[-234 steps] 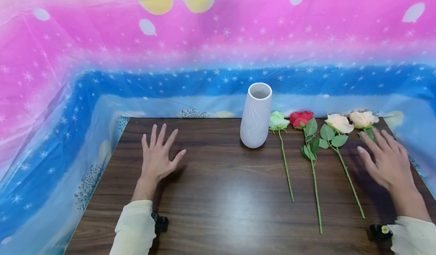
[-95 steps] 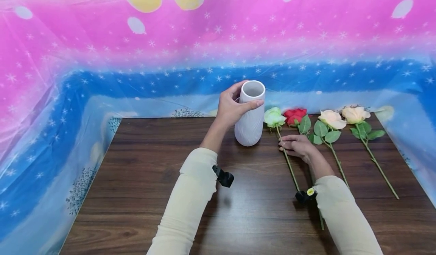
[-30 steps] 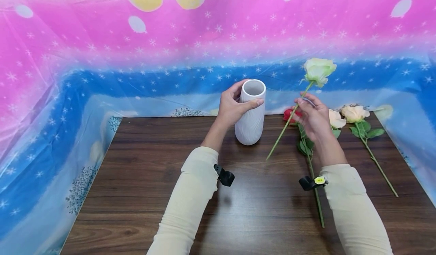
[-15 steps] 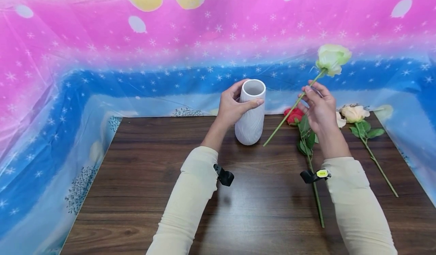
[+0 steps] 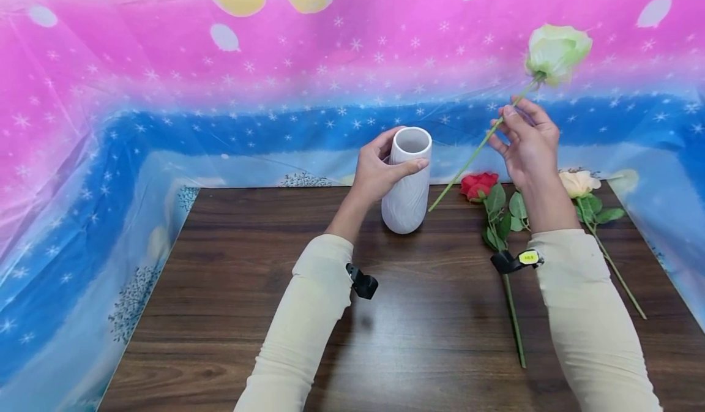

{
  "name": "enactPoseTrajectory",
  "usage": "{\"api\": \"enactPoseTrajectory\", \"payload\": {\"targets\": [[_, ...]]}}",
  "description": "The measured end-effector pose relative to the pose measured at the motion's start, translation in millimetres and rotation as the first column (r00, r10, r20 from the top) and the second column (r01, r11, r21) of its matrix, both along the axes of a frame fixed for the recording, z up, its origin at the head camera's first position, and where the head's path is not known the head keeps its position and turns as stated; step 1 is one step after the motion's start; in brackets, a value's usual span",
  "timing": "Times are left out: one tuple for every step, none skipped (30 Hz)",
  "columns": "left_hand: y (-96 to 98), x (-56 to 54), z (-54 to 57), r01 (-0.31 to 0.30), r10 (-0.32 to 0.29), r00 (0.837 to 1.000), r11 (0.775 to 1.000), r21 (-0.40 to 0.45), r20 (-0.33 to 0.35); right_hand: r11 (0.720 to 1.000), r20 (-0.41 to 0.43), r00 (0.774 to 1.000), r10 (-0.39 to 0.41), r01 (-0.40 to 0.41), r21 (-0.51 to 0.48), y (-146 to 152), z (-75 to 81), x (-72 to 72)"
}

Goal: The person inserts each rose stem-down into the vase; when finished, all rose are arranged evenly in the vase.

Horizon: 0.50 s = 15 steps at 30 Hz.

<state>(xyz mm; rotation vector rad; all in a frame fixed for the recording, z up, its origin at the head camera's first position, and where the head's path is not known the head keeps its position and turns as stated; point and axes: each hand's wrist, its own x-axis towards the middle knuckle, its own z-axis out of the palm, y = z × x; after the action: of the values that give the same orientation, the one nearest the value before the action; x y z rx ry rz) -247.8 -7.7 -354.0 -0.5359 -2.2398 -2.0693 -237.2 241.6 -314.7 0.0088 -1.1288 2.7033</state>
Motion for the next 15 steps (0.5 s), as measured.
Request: {"api": "enactPoseTrajectory", "payload": {"targets": [[0.1,0.2,0.0,0.001,-0.001,1.0,1.0,0.0,0.0,1.0,-0.003,1.0,-0.001,0.001,-0.006,-1,2.6,-1.2],[0.1,0.3,0.0,0.001,-0.001,1.0,1.0,-0.001,0.0,1.0,-0.006,1.0,-0.003,0.003,-0.007,-1,5.1,-2.1],[0.1,0.3,0.0,0.002,-0.002,1.0,1.0,-0.002,-0.001,1.0,-0.008,1.0,-0.004,0.004,-0.008,-1,7.5,-2.7],[0.2,0.5,-0.1,0.003,-0.003,1.0,1.0,-0.004,0.0,1.0,-0.006,1.0,-0.005,0.005,-0.012,-2,9.8,-3.3],[0.2,0.6,-0.2,0.003,-0.003,1.0,1.0,-0.007,-0.001,1.0,-0.004,1.0,-0.008,0.008,-0.018,-2,12.1,-3.9],[0.2,0.8,-0.1,0.005,-0.005,1.0,1.0,-0.008,-0.001,1.0,-0.002,1.0,-0.012,0.012,-0.024,-2,14.4,-4.4],[0.2,0.8,-0.3,0.006,-0.006,1.0,1.0,-0.009,-0.001,0.999,0.001,1.0,-0.017,0.017,-0.033,-2,16.8,-5.0],[0.2,0.8,-0.4,0.007,-0.007,1.0,1.0,-0.011,-0.002,0.999,0.005,1.0,-0.022,0.023,-0.04,-2,19.0,-5.6],[0.1,0.8,-0.4,0.007,-0.007,1.0,1.0,-0.012,-0.002,0.998,0.013,1.0,-0.026,0.027,-0.056,-2,21.4,-6.4],[0.0,0.9,-0.5,0.007,-0.007,1.0,1.0,-0.012,-0.004,0.997,0.02,0.999,-0.031,0.032,-0.071,-2,23.8,-7.1],[0.0,0.9,-0.5,0.005,-0.006,1.0,1.0,-0.011,-0.004,0.996,0.024,0.999,-0.037,0.039,-0.082,-2,26.0,-7.9],[0.0,0.8,-0.5,0.004,-0.004,1.0,1.0,-0.009,-0.004,0.995,0.03,0.999,-0.042,0.045,-0.093,-2,28.1,-8.5],[0.0,0.7,-0.6,0.003,-0.003,1.0,1.0,-0.009,-0.005,0.993,0.036,0.998,-0.049,0.052,-0.104,-2,30.0,-9.2],[0.0,0.7,-0.6,0.002,-0.002,1.0,1.0,-0.009,-0.004,0.992,0.041,0.998,-0.056,0.061,-0.114,-2,31.9,-9.6],[0.1,0.4,-0.8,0.002,-0.002,1.0,1.0,-0.008,-0.003,0.99,0.04,0.997,-0.064,0.069,-0.121,-2,33.5,-9.9]]}}
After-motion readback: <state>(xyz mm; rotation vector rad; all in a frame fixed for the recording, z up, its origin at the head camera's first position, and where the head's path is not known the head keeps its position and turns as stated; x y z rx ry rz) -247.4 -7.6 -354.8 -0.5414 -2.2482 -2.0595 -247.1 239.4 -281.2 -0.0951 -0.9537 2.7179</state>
